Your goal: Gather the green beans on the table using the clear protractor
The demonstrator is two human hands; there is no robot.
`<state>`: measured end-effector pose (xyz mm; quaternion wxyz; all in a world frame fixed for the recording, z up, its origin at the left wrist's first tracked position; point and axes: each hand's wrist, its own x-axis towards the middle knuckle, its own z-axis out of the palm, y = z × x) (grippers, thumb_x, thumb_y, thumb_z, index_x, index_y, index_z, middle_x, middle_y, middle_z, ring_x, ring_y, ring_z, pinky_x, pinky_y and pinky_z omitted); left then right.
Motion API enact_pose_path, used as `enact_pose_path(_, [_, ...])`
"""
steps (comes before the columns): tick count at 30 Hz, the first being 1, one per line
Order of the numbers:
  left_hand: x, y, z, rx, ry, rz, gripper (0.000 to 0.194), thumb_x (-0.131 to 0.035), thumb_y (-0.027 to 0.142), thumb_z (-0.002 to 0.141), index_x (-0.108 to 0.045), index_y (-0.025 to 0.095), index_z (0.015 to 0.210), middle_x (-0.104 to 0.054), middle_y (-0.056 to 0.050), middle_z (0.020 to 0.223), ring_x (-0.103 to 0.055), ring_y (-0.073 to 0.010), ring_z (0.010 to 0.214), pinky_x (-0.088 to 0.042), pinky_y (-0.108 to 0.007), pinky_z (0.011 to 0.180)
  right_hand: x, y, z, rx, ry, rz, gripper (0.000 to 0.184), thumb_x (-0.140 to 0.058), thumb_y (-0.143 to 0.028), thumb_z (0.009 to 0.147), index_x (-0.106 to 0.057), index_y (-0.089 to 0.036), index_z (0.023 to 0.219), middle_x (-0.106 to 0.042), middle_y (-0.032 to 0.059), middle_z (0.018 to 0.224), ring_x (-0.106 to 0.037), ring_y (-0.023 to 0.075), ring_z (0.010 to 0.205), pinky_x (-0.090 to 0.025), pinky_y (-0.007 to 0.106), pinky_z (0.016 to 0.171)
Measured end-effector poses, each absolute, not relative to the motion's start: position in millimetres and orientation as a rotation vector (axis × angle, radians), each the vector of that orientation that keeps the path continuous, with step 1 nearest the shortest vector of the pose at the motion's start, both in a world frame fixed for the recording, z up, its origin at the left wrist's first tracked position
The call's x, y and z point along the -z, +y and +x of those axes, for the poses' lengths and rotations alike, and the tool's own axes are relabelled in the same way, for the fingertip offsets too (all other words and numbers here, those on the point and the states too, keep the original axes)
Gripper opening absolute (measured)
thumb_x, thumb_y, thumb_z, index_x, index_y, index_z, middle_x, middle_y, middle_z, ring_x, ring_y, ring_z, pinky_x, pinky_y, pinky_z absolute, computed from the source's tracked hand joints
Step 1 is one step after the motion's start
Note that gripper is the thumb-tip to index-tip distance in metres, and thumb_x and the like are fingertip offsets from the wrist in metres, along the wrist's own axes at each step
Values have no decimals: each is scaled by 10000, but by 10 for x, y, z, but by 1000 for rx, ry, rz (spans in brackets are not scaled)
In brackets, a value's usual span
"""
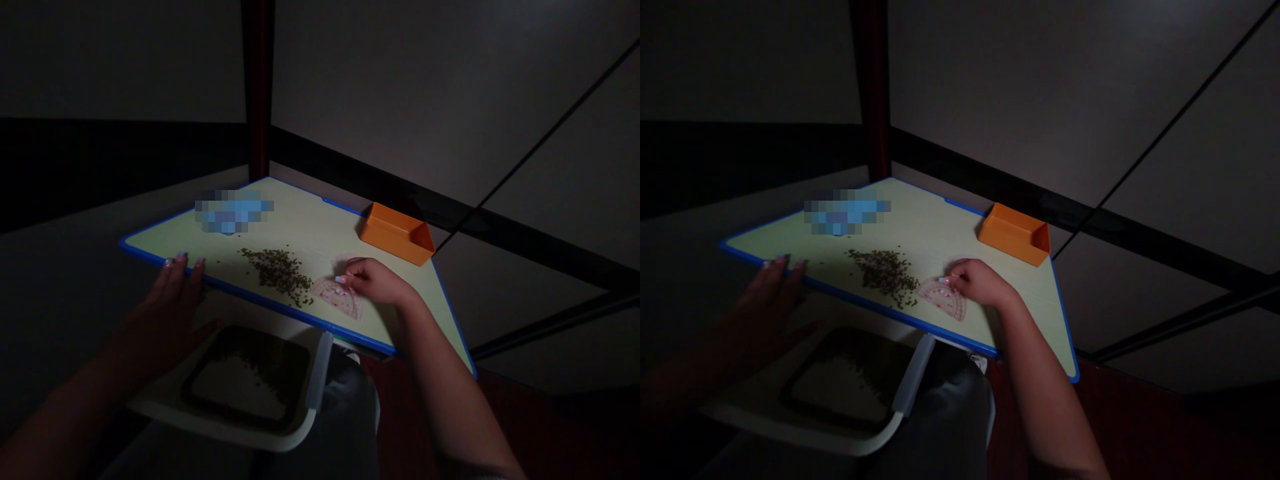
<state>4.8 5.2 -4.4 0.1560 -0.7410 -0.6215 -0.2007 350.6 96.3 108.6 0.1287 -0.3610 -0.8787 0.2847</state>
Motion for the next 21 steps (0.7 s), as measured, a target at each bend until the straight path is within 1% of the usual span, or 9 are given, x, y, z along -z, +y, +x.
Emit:
enact_pose_path(5, [65,62,51,579,-1820,-2110,876,-439,512,749,-31,102,1407,-17,-245,1530,-48,-411,1409,-266,-576,1093,-1079,956,3431,-780,-2640,-1065,282,-508,-210,852,-509,-135,580,-432,-36,569,-373,75,559,-269,220,567])
enact_pose_path(12, [80,71,42,608,-1810,-2123,874,-425,545,745,-52,117,1410,-16,-224,1537,-72,-413,1407,-263,-581,1093,-1137,924,3477,-820,-2682,-1047,273,-505,-208,852,-530,-127,592,-440,-34,577,-383,74,554,-276,227,563])
enact_pose_path(17, [52,59,37,594,-1821,-2131,874,-436,531,746,-42,122,1411,-32,-229,1535,-63,-408,1409,-270,-589,1087,-1146,923,3513,-861,-2698,-1057,273,-504,-242,856,-577,-119,624,-474,-24,596,-398,75,559,-285,232,566])
enact_pose_path(21, [19,47,55,581,-1841,-2138,869,-444,511,746,-38,127,1411,-21,-226,1536,-62,-405,1408,-281,-587,1084,-1139,919,3512,-884,-2700,-1055,271,-499,-250,855,-572,-128,624,-471,-29,582,-394,77,550,-282,226,562])
